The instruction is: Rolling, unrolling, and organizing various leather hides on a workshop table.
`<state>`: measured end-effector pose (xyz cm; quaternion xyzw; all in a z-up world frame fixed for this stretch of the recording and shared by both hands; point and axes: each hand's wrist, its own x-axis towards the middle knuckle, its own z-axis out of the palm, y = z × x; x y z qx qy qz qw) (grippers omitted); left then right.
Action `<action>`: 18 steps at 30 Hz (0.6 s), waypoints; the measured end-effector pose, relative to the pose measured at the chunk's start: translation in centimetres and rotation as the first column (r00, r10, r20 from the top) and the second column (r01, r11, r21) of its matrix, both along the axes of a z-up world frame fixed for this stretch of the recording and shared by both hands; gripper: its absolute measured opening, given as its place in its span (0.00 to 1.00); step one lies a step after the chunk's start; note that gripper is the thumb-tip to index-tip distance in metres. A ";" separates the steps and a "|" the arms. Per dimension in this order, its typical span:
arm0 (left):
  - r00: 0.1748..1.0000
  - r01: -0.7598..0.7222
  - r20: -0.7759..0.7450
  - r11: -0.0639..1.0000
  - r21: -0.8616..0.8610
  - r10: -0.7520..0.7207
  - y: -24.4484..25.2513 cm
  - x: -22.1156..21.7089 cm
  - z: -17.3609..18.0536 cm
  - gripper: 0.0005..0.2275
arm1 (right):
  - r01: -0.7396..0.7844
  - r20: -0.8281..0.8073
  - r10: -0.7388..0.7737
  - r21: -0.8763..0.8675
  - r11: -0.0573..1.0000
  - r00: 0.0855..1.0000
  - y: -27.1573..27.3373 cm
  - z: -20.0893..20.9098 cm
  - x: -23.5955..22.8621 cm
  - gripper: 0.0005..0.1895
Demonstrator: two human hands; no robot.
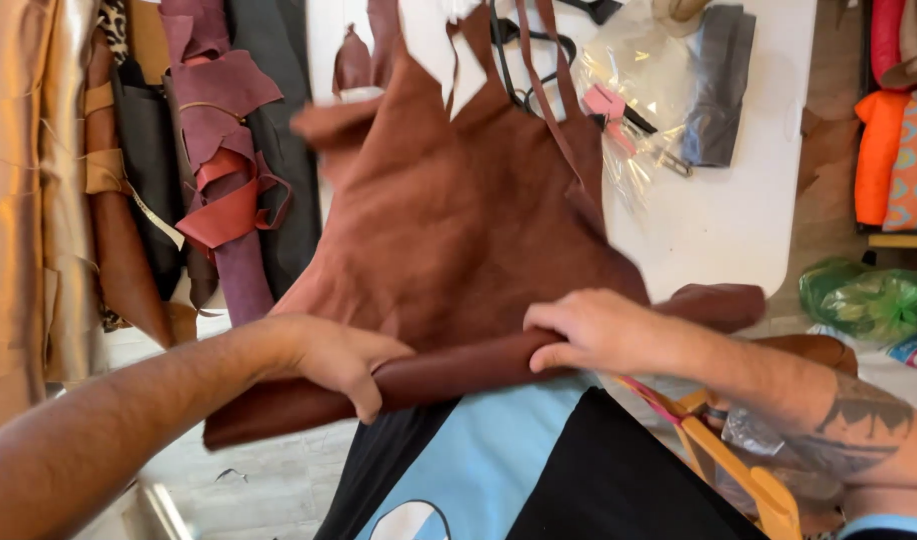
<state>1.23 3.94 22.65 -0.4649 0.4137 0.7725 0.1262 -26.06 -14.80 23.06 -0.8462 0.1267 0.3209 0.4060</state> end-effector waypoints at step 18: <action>0.981 0.111 0.189 0.942 -0.315 -0.052 -1.5 -2.2 0.4 0.32 | 0.180 -0.242 -0.086 0.399 0.899 0.966 -2.7 -6.6 -0.8 0.30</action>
